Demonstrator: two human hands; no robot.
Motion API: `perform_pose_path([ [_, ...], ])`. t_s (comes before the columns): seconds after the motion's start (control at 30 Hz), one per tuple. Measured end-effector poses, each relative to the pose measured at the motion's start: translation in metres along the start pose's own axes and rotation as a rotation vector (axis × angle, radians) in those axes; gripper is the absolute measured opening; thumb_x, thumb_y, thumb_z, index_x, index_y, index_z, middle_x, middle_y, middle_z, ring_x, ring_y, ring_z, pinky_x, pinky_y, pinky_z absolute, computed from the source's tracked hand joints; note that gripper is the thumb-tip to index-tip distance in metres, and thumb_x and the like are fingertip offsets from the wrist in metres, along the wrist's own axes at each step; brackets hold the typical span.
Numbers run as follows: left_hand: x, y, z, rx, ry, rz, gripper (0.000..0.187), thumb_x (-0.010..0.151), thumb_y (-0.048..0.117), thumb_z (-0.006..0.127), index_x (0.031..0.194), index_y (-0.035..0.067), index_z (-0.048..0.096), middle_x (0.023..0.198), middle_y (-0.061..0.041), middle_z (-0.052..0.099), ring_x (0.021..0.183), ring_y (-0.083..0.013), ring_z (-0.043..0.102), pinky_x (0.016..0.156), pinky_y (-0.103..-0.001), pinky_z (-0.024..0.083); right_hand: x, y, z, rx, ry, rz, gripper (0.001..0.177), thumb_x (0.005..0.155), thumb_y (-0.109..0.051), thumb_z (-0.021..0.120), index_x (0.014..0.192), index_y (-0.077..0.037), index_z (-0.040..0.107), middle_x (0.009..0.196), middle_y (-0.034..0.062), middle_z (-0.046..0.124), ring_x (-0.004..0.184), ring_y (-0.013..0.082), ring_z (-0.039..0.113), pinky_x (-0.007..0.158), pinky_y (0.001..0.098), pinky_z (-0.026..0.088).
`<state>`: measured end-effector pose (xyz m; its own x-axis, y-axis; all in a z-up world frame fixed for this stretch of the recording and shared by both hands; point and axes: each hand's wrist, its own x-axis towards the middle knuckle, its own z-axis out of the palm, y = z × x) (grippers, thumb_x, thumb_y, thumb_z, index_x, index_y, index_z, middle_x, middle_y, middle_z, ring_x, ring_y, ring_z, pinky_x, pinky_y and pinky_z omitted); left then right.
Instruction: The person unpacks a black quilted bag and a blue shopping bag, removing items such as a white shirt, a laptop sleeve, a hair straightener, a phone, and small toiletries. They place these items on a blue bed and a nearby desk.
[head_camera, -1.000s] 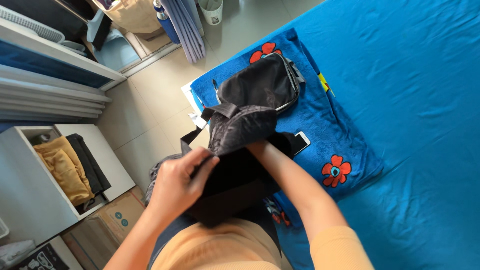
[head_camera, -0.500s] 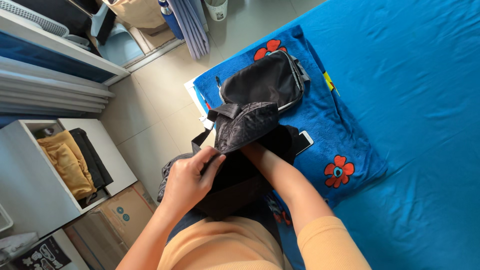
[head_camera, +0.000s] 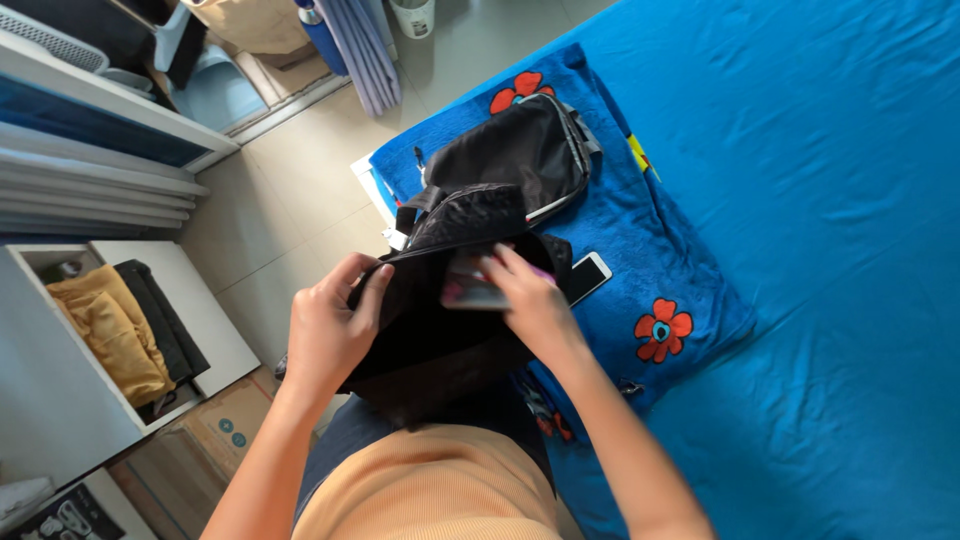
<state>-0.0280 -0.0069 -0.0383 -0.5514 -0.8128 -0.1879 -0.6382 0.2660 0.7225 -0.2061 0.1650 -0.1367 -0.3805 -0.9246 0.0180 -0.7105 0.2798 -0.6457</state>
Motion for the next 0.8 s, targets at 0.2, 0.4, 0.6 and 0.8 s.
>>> perform_pose_path([
  [0.2,0.0,0.004,0.013,-0.017,-0.008,0.058,0.019,0.096,0.025,0.071,0.1,0.006,0.072,0.068,-0.017,0.066,0.05,-0.0225,0.061,0.055,-0.033,0.049,-0.083,0.003,-0.043,0.024,0.537,0.188,0.073,0.067,0.022,0.053,0.131,-0.01,0.067,0.142,0.0155,0.064,0.134,0.0345,0.064,0.107,0.041,0.056],
  [0.4,0.0,0.008,0.02,0.023,-0.044,0.053,0.019,0.098,0.025,0.07,0.1,0.006,0.072,0.072,-0.016,0.069,0.05,-0.0193,0.058,0.056,-0.033,0.048,-0.147,0.134,0.01,-0.221,0.867,0.489,0.062,0.084,0.02,0.057,0.141,-0.003,0.062,0.15,0.0234,0.057,0.14,0.0379,0.056,0.115,0.0457,0.045],
  [0.6,-0.003,0.009,0.022,0.043,-0.059,0.077,0.019,0.099,0.024,0.069,0.1,0.005,0.071,0.068,-0.014,0.066,0.053,-0.0176,0.054,0.058,-0.032,0.047,-0.188,0.228,0.105,-0.016,0.568,0.975,0.093,0.069,0.022,0.042,0.154,-0.016,0.046,0.166,0.0187,0.032,0.149,0.0376,0.037,0.118,0.0424,0.037],
  [0.8,-0.003,0.013,0.02,0.121,-0.073,0.055,0.018,0.1,0.024,0.069,0.102,0.006,0.071,0.065,-0.014,0.062,0.052,-0.0199,0.054,0.057,-0.033,0.046,-0.162,0.199,0.134,-0.149,0.148,1.26,0.108,0.065,0.002,0.079,0.161,-0.014,0.032,0.163,0.0263,0.016,0.147,0.0608,0.019,0.114,0.0591,0.023],
])
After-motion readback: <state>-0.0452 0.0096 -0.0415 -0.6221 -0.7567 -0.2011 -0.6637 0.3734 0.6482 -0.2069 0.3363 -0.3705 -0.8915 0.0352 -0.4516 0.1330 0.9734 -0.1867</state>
